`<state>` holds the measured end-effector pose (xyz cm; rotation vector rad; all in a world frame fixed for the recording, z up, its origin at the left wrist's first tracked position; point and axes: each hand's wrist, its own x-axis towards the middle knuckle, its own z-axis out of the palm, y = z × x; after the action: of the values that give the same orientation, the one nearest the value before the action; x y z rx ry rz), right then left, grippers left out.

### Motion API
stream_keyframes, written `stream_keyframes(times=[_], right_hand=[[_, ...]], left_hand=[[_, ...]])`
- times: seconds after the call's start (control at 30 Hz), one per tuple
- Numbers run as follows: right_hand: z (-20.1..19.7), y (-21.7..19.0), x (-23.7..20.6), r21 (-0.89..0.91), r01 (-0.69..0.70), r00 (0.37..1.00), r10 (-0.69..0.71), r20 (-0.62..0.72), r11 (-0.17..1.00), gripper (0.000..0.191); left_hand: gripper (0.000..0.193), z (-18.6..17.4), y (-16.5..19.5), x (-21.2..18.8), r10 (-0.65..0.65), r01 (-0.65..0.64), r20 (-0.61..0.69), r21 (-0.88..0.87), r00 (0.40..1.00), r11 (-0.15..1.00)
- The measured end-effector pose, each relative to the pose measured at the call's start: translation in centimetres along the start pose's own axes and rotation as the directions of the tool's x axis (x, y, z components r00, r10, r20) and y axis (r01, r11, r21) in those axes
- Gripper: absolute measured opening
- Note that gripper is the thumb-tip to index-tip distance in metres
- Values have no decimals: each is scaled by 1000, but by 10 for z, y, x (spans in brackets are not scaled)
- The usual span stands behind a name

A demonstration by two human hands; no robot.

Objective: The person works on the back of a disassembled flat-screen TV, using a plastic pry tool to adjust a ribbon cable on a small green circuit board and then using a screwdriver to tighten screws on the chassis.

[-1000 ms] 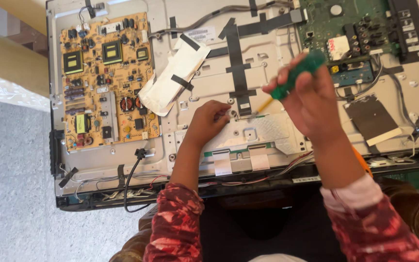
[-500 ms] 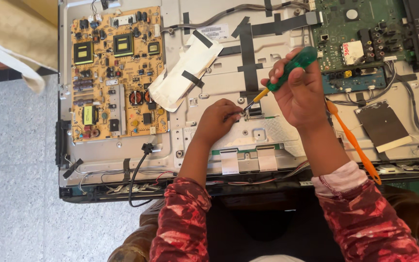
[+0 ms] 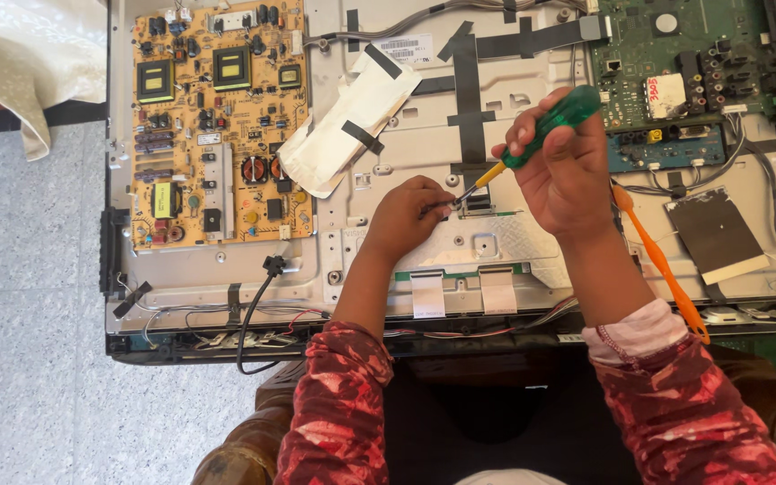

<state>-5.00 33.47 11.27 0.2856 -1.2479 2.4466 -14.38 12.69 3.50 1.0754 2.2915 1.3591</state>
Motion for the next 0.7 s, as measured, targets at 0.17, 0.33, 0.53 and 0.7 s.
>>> stream_keyframes(times=[0.17, 0.33, 0.53, 0.7], right_hand=[[-1, 0, 0, 9, -2, 1000, 2, 5, 1000, 35], [2, 0, 1, -15, -7, 999, 7, 31, 1000, 34], [3, -2, 6, -50, -16, 998, 19, 60, 999, 34], [4, -1, 9, -55, -25, 997, 29, 71, 998, 34]], left_hand=[[19, 0, 0, 0, 19, -19, -12, 8, 1000, 1000], [18, 0, -1, 0, 19, -19, -9, 0, 1000, 1000], [18, 1, 0, 0, 30, -30, -12, 15, 999, 999], [17, 2, 1, -1, -5, 5, -15, -11, 1000, 1000]])
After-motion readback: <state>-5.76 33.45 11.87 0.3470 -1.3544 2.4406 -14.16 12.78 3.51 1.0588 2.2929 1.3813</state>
